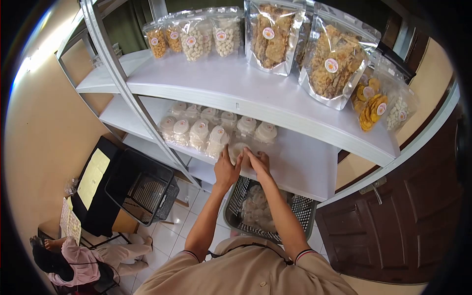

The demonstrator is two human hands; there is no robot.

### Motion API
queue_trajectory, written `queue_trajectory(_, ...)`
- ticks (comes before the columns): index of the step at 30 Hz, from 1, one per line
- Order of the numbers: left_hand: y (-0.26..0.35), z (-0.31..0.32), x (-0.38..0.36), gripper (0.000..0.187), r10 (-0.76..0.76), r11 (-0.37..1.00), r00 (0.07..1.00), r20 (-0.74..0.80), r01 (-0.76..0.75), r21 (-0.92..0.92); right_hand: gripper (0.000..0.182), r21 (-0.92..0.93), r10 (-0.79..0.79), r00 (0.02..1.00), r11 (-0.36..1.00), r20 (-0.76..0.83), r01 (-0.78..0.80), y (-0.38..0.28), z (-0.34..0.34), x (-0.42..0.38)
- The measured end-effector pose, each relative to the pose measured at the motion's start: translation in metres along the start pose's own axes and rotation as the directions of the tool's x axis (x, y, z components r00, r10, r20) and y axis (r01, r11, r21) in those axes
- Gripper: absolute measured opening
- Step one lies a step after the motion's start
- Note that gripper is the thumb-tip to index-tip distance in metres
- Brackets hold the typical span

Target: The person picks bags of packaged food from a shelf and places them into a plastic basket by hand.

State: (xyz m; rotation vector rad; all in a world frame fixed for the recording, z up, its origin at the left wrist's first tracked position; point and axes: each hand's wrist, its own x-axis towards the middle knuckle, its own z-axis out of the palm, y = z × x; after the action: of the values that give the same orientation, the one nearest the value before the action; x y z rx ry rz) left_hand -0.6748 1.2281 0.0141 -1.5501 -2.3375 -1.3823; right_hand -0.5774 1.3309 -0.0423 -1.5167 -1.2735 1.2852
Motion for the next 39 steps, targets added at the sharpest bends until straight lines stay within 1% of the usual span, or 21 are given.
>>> queue_trajectory(1, -0.001, 0.002, 0.003, 0.065, 0.009, 1.000, 1.000, -0.010, -0.009, -0.005, 0.067, 0.004, -0.013, 1.000, 1.000, -0.004, 0.013, -0.007, 0.002, 0.003)
queue_trajectory(3, 0.000, 0.003, 0.000, 0.058, -0.090, 0.996, 0.984, 0.152, 0.088, 0.021, 0.073, 0.180, 0.100, 0.976, 0.974, 0.193, -0.135, -0.032, -0.009, -0.015)
queue_trajectory(8, 0.001, 0.011, -0.021, 0.039, -0.027, 0.997, 0.990, 0.138, 0.036, -0.062, 0.066, 0.177, 0.051, 0.987, 0.981, 0.151, -0.078, -0.018, -0.028, -0.021)
queue_trajectory(10, -0.002, 0.012, -0.035, 0.032, -0.048, 0.954, 0.908, 0.417, 0.165, -0.249, 0.067, 0.167, 0.029, 0.991, 0.985, 0.131, -0.051, 0.000, -0.050, -0.023)
queue_trajectory(11, -0.003, 0.012, -0.047, 0.032, -0.054, 0.953, 0.904, 0.425, 0.174, -0.248, 0.069, 0.161, 0.002, 0.994, 0.987, 0.111, -0.020, 0.011, -0.062, -0.027)
queue_trajectory(13, -0.001, 0.018, -0.054, 0.025, 0.080, 0.996, 0.997, 0.012, -0.080, -0.037, 0.067, 0.225, -0.024, 0.994, 0.974, 0.106, -0.001, 0.024, -0.088, -0.036)
queue_trajectory(15, 0.013, 0.009, -0.049, 0.034, 0.000, 0.998, 0.989, 0.146, -0.008, 0.057, 0.064, 0.355, -0.046, 0.995, 0.935, 0.087, 0.012, 0.035, -0.115, -0.055)
queue_trajectory(16, 0.009, 0.014, -0.045, 0.044, 0.118, 0.959, 0.987, 0.108, -0.141, 0.246, 0.064, 0.353, -0.026, 0.997, 0.936, 0.076, -0.002, 0.038, -0.131, -0.062)
queue_trajectory(17, 0.004, 0.020, -0.042, 0.054, 0.241, 0.869, 0.966, 0.095, -0.258, 0.423, 0.058, 0.406, 0.093, 0.985, 0.902, 0.148, -0.146, 0.036, -0.150, -0.071)
queue_trajectory(18, -0.002, 0.025, -0.040, 0.061, 0.224, 0.844, 0.964, 0.142, -0.265, 0.467, 0.053, 0.447, 0.210, 0.953, 0.847, 0.221, -0.290, 0.041, -0.167, -0.082)
queue_trajectory(19, -0.009, 0.028, -0.036, 0.068, 0.207, 0.818, 0.960, 0.186, -0.274, 0.506, 0.053, 0.441, 0.235, 0.951, 0.845, 0.201, -0.302, 0.056, -0.181, -0.089)
queue_trajectory(20, -0.012, 0.028, -0.033, 0.065, 0.237, 0.772, 0.949, 0.206, -0.313, 0.554, 0.048, 0.605, 0.232, 0.922, 0.700, 0.310, -0.379, 0.073, -0.193, -0.093)
queue_trajectory(21, -0.015, 0.028, -0.030, 0.065, 0.243, 0.778, 0.945, 0.218, -0.324, 0.539, 0.043, 0.730, 0.190, 0.892, 0.518, 0.410, -0.446, 0.080, -0.202, -0.097)
queue_trajectory(23, -0.021, 0.027, -0.025, 0.059, 0.342, 0.698, 0.903, 0.259, -0.429, 0.574, 0.043, 0.767, 0.211, 0.889, 0.450, 0.406, -0.457, 0.089, -0.219, -0.112)
queue_trajectory(25, -0.011, 0.009, -0.018, 0.056, 0.350, 0.736, 0.873, 0.340, -0.481, 0.477, 0.043, 0.800, 0.238, 0.881, 0.371, 0.410, -0.472, 0.093, -0.232, -0.134)
queue_trajectory(28, -0.016, 0.004, -0.015, 0.050, 0.424, 0.758, 0.809, 0.406, -0.563, 0.330, 0.046, 0.708, 0.253, 0.895, 0.549, 0.367, -0.445, 0.108, -0.242, -0.152)
queue_trajectory(30, -0.021, 0.006, -0.019, 0.047, 0.462, 0.777, 0.789, 0.404, -0.580, 0.245, 0.044, 0.694, 0.253, 0.892, 0.561, 0.374, -0.450, 0.113, -0.248, -0.164)
queue_trajectory(32, -0.019, 0.008, -0.022, 0.046, 0.474, 0.765, 0.803, 0.362, -0.579, 0.282, 0.043, 0.681, 0.247, 0.891, 0.577, 0.380, -0.450, 0.119, -0.252, -0.169)
queue_trajectory(34, -0.015, 0.009, -0.024, 0.045, 0.488, 0.751, 0.811, 0.322, -0.578, 0.318, 0.041, 0.598, 0.241, 0.940, 0.726, 0.241, -0.340, 0.134, -0.252, -0.170)
queue_trajectory(36, -0.002, 0.003, -0.023, 0.048, 0.391, 0.901, 0.872, 0.294, -0.428, 0.071, 0.040, 0.596, 0.241, 0.957, 0.749, 0.163, -0.290, 0.148, -0.251, -0.167)
queue_trajectory(39, -0.012, 0.023, -0.014, 0.059, 0.267, 0.962, 0.893, 0.363, -0.272, -0.037, 0.038, 0.567, 0.271, 0.959, 0.779, 0.079, -0.266, 0.155, -0.256, -0.165)
